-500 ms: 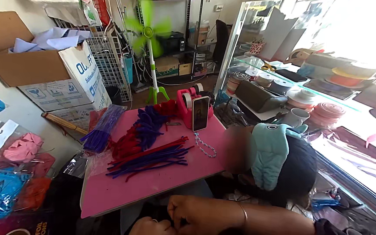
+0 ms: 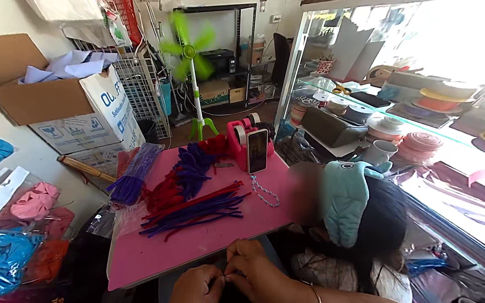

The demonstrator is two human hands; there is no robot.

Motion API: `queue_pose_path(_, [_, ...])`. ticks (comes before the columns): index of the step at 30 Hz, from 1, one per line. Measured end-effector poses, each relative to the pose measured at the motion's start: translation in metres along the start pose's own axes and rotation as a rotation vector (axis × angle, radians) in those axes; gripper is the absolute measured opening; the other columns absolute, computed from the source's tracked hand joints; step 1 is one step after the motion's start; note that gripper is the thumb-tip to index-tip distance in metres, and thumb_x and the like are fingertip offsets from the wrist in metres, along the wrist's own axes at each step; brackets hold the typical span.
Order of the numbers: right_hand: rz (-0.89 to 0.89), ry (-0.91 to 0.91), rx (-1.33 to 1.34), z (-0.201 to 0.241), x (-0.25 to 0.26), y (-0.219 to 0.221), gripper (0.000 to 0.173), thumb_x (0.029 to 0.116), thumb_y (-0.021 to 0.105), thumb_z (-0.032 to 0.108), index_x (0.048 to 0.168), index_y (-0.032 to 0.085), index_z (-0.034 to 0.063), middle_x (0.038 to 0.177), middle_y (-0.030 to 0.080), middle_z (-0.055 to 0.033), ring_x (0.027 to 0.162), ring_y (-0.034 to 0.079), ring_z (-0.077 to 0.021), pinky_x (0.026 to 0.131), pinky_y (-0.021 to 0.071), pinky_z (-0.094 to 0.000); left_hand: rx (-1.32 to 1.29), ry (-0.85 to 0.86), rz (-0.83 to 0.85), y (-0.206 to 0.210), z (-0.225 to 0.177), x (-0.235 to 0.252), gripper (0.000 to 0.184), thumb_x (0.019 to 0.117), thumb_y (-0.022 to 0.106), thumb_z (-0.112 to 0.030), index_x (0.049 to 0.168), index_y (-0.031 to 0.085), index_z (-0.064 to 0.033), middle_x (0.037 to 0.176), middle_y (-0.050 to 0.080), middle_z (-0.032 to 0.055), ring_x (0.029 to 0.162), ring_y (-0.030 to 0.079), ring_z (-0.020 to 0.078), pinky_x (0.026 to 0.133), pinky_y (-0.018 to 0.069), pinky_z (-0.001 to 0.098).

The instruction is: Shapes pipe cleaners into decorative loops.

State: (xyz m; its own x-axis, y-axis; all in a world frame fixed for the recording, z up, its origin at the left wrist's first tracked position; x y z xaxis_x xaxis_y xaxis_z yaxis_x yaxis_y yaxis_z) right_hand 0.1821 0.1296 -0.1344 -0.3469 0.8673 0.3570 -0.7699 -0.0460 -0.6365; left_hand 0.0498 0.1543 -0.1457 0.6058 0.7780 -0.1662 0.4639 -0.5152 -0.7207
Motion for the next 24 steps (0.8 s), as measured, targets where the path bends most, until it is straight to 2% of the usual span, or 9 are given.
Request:
queue_pose_path(5, [0.253,0.088,0.178,-0.009,0.002,0.002,0.023,0.1012,0.06,0.017,0.108,0.077,0.0029,0.118,0.067,-0.0136,0.117,0.059,-0.0278,0.104,0.0394,-0.0553,0.168,0.006,-0.129,-0.004,-0.011,-0.007,0.027,0.1011,0.056,-0.022,0.101,0.077,-0.0043,0.1,0.076,0.0124,0.093,0.073,0.0313,0.078,0.0555,0.0581])
queue_pose_path(7, [0.335,0.156,0.335,-0.021,0.006,0.0,0.02,0.0974,0.067,0.017,0.101,0.078,0.0009,0.117,0.065,-0.0132,0.115,0.058,-0.0219,0.101,0.0424,-0.0448,0.242,0.102,-0.187,-0.002,-0.02,-0.011,0.025,0.1003,0.058,-0.021,0.096,0.077,-0.0052,0.095,0.075,0.0109,0.085,0.074,0.0302,0.07,0.0575,0.0553])
queue_pose_path(9, [0.392,0.213,0.463,-0.027,0.011,-0.001,0.016,0.0921,0.075,0.017,0.091,0.077,0.0013,0.114,0.064,-0.0091,0.108,0.057,-0.011,0.093,0.0478,-0.0259,0.309,0.22,-0.249,-0.001,-0.03,-0.015,0.022,0.0986,0.059,-0.019,0.091,0.076,-0.0058,0.086,0.074,0.0096,0.076,0.073,0.0282,0.062,0.0565,0.0504])
queue_pose_path(12, [0.46,0.244,0.551,-0.033,0.016,0.002,0.014,0.0868,0.08,0.015,0.085,0.075,0.0017,0.111,0.065,-0.0068,0.107,0.057,-0.0079,0.091,0.0465,-0.0233,0.425,0.35,-0.311,0.0,-0.041,-0.019,0.022,0.0973,0.059,-0.018,0.085,0.074,-0.0076,0.077,0.07,0.0074,0.066,0.069,0.0242,0.057,0.0546,0.0427])
queue_pose_path(15, [0.472,0.227,0.503,-0.037,0.015,0.008,0.024,0.0885,0.079,0.018,0.104,0.074,0.0005,0.117,0.067,-0.0124,0.115,0.059,-0.0166,0.099,0.0469,-0.0343,0.49,0.369,-0.309,0.003,-0.04,-0.02,0.023,0.0982,0.058,-0.017,0.086,0.074,-0.0072,0.078,0.07,0.0085,0.066,0.069,0.0246,0.057,0.0545,0.042])
queue_pose_path(17, [0.476,0.166,0.353,-0.034,0.012,0.012,0.031,0.0952,0.073,0.024,0.117,0.074,0.0017,0.121,0.07,-0.0149,0.121,0.061,-0.0248,0.106,0.0432,-0.0496,0.508,0.348,-0.315,0.003,-0.036,-0.019,0.022,0.0978,0.058,-0.016,0.087,0.074,-0.0068,0.079,0.07,0.0089,0.066,0.07,0.0252,0.058,0.0551,0.0426])
queue_pose_path(19, [0.47,0.081,0.195,-0.023,0.008,0.018,0.031,0.1038,0.059,0.024,0.117,0.074,-0.0002,0.119,0.072,-0.0177,0.125,0.062,-0.0337,0.107,0.0353,-0.064,0.543,0.326,-0.345,0.002,-0.033,-0.017,0.022,0.0963,0.058,-0.016,0.087,0.075,-0.0075,0.078,0.071,0.0078,0.066,0.07,0.0245,0.057,0.0555,0.0416])
queue_pose_path(21, [0.457,0.032,0.067,-0.016,0.004,0.025,0.033,0.107,0.052,0.022,0.115,0.073,-0.0019,0.119,0.072,-0.0192,0.126,0.061,-0.0372,0.107,0.033,-0.0675,0.556,0.298,-0.316,0.002,-0.03,-0.015,0.02,0.0956,0.059,-0.015,0.089,0.076,-0.0064,0.081,0.072,0.0089,0.067,0.071,0.0263,0.058,0.0562,0.0432])
queue_pose_path(24, [0.411,-0.041,-0.04,-0.013,0.001,0.033,0.029,0.1055,0.055,0.021,0.109,0.075,0.0,0.11,0.075,-0.0144,0.125,0.062,-0.0359,0.109,0.03,-0.0697,0.51,0.161,-0.109,0.006,-0.024,-0.01,0.023,0.0999,0.057,-0.015,0.096,0.076,-0.002,0.092,0.074,0.0146,0.08,0.074,0.034,0.067,0.0574,0.0518])
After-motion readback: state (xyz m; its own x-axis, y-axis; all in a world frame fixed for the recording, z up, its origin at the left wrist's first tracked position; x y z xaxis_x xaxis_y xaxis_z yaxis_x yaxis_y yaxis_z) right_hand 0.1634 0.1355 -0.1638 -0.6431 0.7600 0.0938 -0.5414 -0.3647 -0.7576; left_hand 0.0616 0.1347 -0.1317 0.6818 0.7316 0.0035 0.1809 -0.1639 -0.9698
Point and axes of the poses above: each hand's wrist, its own x-axis towards the middle knuckle, its own y-axis out of the palm, z = x × y, the point moved 8 cm from there along x, towards the middle knuckle
